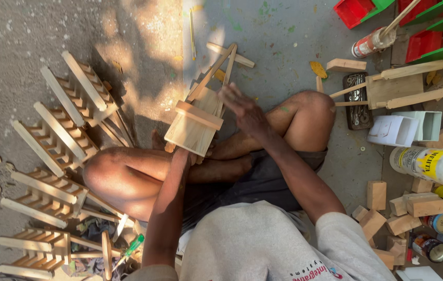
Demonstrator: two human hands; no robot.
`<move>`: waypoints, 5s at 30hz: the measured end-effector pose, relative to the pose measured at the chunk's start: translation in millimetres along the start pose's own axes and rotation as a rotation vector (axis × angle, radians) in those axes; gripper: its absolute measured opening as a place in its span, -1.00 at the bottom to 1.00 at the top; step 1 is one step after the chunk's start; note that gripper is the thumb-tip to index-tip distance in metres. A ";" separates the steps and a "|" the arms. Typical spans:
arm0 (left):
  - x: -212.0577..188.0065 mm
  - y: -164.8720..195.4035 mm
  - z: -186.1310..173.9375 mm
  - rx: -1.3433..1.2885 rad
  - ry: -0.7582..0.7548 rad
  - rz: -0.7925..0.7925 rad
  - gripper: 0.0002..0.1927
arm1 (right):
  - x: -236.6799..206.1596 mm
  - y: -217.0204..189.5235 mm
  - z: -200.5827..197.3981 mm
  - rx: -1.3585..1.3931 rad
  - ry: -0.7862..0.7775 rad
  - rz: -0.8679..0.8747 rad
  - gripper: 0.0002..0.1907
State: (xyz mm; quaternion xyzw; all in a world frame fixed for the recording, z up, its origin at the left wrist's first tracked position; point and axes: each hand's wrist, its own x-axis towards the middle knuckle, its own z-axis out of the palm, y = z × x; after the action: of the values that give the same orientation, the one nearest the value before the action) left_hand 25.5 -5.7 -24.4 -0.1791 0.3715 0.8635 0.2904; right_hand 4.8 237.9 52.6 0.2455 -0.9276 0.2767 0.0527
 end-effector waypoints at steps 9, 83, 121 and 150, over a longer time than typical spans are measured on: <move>1.7 0.2 -11.3 0.025 -0.016 -0.030 -0.49 | 24.5 5.7 -18.1 -0.011 -0.051 0.006 -0.21; 7.1 -14.0 -34.5 0.032 -0.014 -0.062 -0.54 | 123.8 32.2 -62.2 -0.075 -0.261 0.299 -0.41; 3.1 -6.1 -22.8 0.017 -0.007 0.005 -0.56 | 69.5 -9.3 6.0 0.290 -0.201 -0.284 -0.42; 2.9 -9.7 -27.2 0.022 -0.016 -0.033 -0.57 | 95.9 15.6 -23.7 0.090 -0.248 -0.018 -0.27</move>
State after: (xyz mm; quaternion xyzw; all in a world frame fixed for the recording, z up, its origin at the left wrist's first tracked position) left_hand 32.0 -19.5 -49.1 -0.1751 0.3757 0.8558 0.3096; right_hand -87.5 221.2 87.4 0.2881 -0.9115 0.2848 -0.0712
